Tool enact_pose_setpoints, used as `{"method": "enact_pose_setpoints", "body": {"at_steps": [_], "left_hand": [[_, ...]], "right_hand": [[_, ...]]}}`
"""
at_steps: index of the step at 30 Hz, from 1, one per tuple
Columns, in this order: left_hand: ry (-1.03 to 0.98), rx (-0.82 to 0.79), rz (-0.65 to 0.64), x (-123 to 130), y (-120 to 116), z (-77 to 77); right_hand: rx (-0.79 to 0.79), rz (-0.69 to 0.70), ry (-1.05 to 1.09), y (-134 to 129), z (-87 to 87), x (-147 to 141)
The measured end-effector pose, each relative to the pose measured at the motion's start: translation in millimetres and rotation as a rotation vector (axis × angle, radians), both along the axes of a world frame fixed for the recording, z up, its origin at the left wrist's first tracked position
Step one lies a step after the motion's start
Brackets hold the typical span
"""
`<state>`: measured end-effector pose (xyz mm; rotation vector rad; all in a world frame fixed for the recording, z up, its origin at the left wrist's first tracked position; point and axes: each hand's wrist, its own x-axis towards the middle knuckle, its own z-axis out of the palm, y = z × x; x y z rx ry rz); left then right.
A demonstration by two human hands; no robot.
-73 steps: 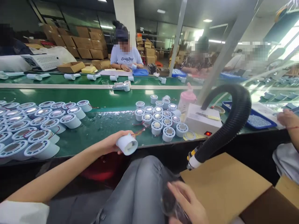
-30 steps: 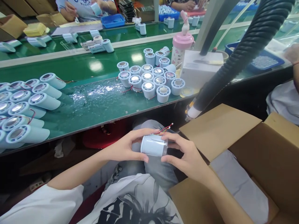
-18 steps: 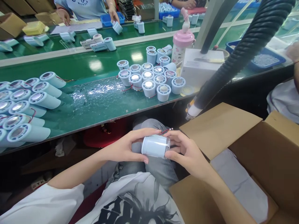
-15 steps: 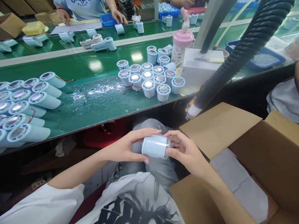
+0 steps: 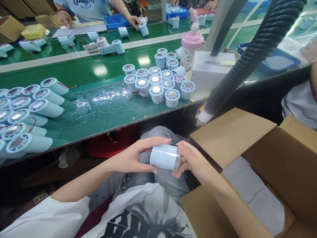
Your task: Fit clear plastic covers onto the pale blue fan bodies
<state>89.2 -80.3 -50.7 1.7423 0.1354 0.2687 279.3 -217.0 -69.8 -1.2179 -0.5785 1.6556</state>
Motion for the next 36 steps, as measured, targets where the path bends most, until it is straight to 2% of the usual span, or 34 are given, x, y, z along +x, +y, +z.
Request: {"method": "enact_pose_setpoints", "body": {"at_steps": [9, 13, 15, 18, 21, 24, 26, 28, 31, 36], "left_hand": [[-0.045, -0.033, 0.001, 0, 0, -4.1], [0.017, -0.135, 0.030, -2, -2, -2.4], [0.050, -0.225, 0.030, 2, 0, -6.0], [0.074, -0.368, 0.013, 24, 11, -20.9], [0.107, -0.484, -0.011, 66, 26, -40.2], [0.132, -0.489, -0.058, 112, 40, -51.6], [0.142, -0.453, -0.094, 132, 46, -53.5], [0.164, -0.429, -0.109, 141, 49, -52.5], [0.193, -0.419, -0.093, 141, 49, -49.2], [0.213, -0.417, -0.049, 140, 48, -45.0]], "right_hand": [[-0.137, 0.084, 0.205, 4, 1.4, -5], [-0.177, 0.154, 0.287, 3, -1.5, -4], [-0.180, 0.131, 0.325, 4, -7.4, -2], [-0.168, -0.040, 0.439, 8, -24.2, 5], [-0.116, -0.228, 0.505, 16, -47.5, 19], [-0.033, -0.326, 0.509, 26, -71.2, 36], [0.012, -0.350, 0.535, 31, -84.5, 44], [0.044, -0.341, 0.576, 34, -94.7, 48], [0.070, -0.300, 0.656, 33, -103.5, 50], [0.091, -0.246, 0.758, 29, -105.3, 52]]}}
